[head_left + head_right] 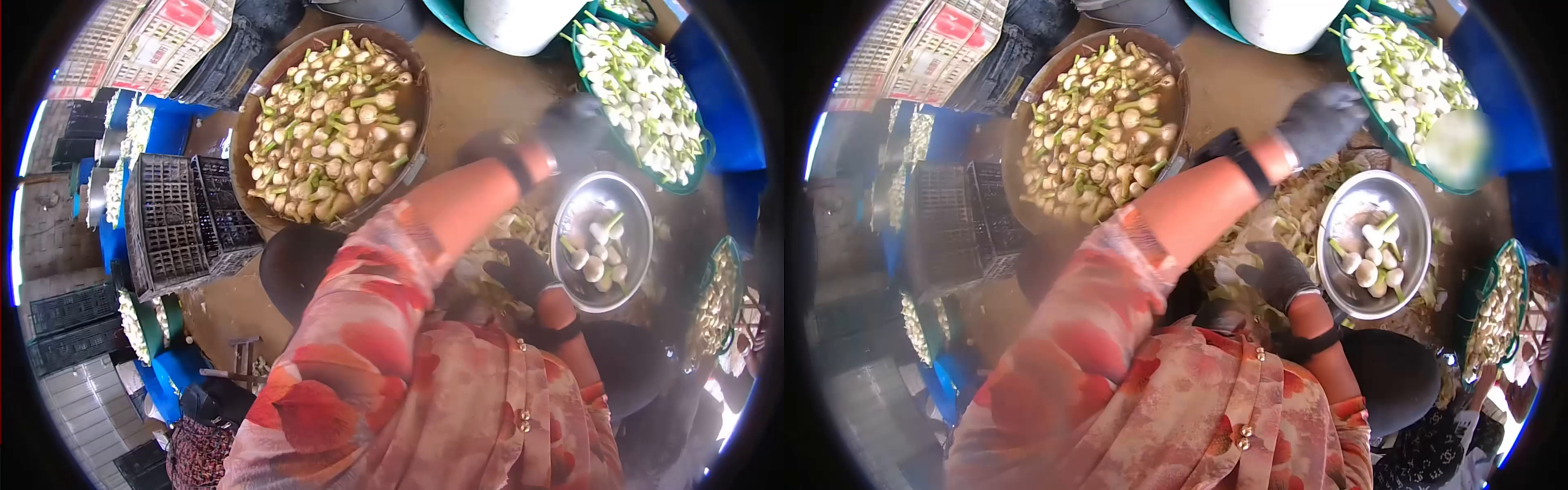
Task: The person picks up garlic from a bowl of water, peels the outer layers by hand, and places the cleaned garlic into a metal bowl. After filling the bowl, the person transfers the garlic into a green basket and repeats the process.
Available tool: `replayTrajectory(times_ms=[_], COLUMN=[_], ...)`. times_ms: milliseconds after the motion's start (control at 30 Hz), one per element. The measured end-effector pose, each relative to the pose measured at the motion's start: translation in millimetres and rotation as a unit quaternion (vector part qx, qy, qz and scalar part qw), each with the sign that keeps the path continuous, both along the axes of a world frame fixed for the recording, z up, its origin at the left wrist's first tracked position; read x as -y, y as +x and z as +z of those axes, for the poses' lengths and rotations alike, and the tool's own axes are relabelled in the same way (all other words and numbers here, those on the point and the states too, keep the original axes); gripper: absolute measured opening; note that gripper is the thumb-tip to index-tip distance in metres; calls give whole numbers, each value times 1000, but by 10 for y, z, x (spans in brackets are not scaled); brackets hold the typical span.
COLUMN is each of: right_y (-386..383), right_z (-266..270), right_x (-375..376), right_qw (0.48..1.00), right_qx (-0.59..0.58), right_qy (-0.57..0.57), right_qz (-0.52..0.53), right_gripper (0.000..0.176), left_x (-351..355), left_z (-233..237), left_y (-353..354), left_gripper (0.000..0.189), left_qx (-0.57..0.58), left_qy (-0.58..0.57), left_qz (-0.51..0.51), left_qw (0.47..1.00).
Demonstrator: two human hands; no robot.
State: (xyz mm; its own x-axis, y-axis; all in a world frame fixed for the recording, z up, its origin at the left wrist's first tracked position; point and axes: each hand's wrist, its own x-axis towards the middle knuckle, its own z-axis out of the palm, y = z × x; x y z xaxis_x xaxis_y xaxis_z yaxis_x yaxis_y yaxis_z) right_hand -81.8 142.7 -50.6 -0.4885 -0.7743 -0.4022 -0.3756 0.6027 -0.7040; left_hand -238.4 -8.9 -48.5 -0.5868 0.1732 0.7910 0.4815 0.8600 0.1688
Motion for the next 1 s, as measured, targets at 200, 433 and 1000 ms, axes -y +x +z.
replayTrajectory(times_ms=[200, 433, 1000], right_y=[91, -3, -42], right_z=[-478, -469, 302], right_x=[-140, 82, 183], right_qw=[999, 995, 941], right_qx=[-6, 51, -27], right_qy=[-2, 88, -193], right_qz=[-43, -19, -278], right_gripper=[40, 50, 18], left_x=[2425, 3648, 1125], left_z=[-928, -2976, 271], left_y=[865, 1174, 1900], left_gripper=[13, 50, 38], left_qx=[416, 378, 433], left_qy=[-37, -410, 623], left_qz=[304, 69, -42], left_qw=[856, 827, 650])
